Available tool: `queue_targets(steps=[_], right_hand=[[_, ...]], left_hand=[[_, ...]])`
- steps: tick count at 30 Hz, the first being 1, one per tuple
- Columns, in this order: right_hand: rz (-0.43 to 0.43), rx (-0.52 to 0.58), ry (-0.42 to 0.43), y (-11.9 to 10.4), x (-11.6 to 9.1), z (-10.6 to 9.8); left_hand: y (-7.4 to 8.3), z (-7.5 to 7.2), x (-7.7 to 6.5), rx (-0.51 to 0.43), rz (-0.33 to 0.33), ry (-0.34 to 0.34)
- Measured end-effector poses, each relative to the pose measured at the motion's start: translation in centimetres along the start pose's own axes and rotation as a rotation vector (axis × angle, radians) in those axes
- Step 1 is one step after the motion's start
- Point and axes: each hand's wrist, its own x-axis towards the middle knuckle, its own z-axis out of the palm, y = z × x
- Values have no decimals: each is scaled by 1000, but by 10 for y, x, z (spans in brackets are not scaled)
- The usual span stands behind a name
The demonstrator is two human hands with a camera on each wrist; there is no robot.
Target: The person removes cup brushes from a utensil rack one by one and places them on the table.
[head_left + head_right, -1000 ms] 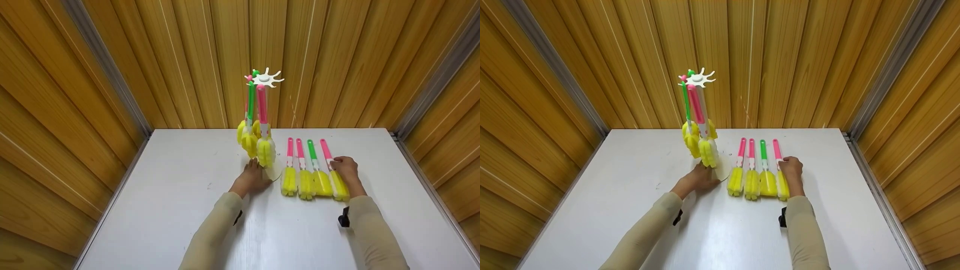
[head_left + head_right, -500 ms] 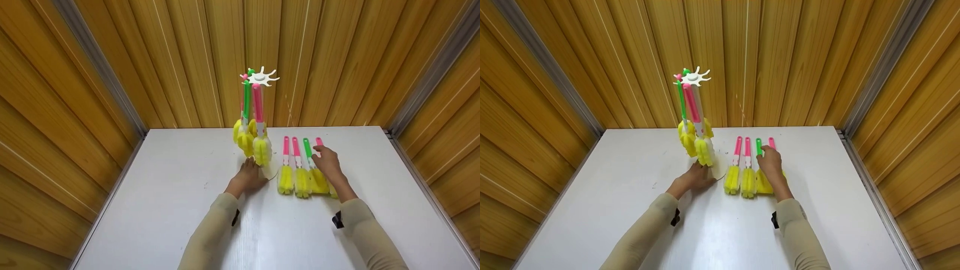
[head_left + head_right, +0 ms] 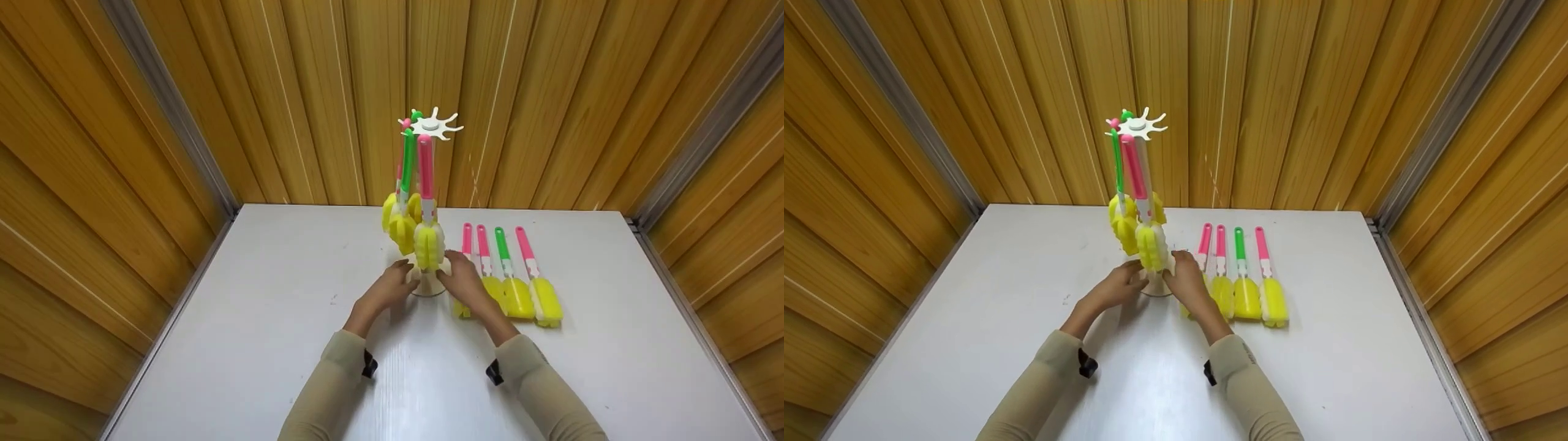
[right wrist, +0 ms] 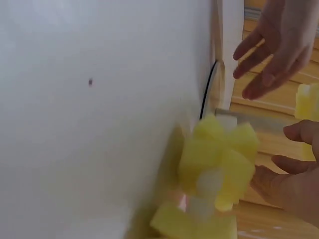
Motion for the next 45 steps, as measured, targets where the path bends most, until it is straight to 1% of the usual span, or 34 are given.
queue_targets(steps=[2, 3, 4, 5, 6, 7, 9, 10, 11, 12, 13, 14, 15, 18, 21, 23, 25, 28, 32, 34, 37, 41, 45], right_hand=[[-10, 13, -7, -4, 3, 17], [-24, -19, -21, -3, 5, 25], [-61, -86, -38, -1, 8, 33], [-125, -185, -41, 5, 12, 43], [-215, -331, -18, 25, 22, 61], [-253, -456, -3, 31, 27, 70], [-276, -605, 21, 45, 37, 85], [-269, -616, 38, 47, 39, 90], [-235, -598, 42, 46, 40, 92], [-163, -535, 28, 44, 40, 93], [-67, -445, -3, 25, 31, 83], [-23, -388, -2, 19, 28, 80], [1, -360, 0, 12, 22, 77], [97, -339, -24, 1, 17, 73], [149, -324, -42, -5, 17, 70], [149, -314, -56, -5, 20, 69], [133, -301, -68, -5, 23, 66], [82, -270, -62, -5, 22, 62], [63, -191, -54, -7, 16, 58], [81, -144, -63, -9, 14, 56], [78, -120, -72, -10, 13, 54], [91, -94, -87, -10, 13, 52], [146, -57, -104, -9, 13, 53]], left_hand=[[2, -4, -6, -21, 21, 20], [4, -5, -9, -25, 27, 29], [6, -6, -12, -19, 32, 41], [7, -6, -16, -8, 33, 53], [9, -6, -19, 1, 32, 66], [12, -7, -23, 7, 33, 84], [17, -9, -30, 16, 31, 125], [19, -11, -34, 18, 36, 149], [22, -13, -38, 18, 40, 172], [24, -15, -42, 13, 42, 196], [27, -18, -46, 6, 44, 223], [29, -20, -49, -2, 44, 251], [31, -23, -52, -13, 46, 282], [39, -31, -60, -68, 63, 394], [50, -40, -65, -120, 143, 518], [57, -46, -65, -147, 208, 583], [64, -51, -65, -165, 260, 622], [74, -58, -62, -203, 294, 631], [86, -67, -55, -265, 302, 588], [92, -70, -50, -288, 305, 557], [99, -72, -43, -312, 311, 520], [106, -74, -34, -285, 320, 519], [111, -76, -27, -274, 308, 528]])
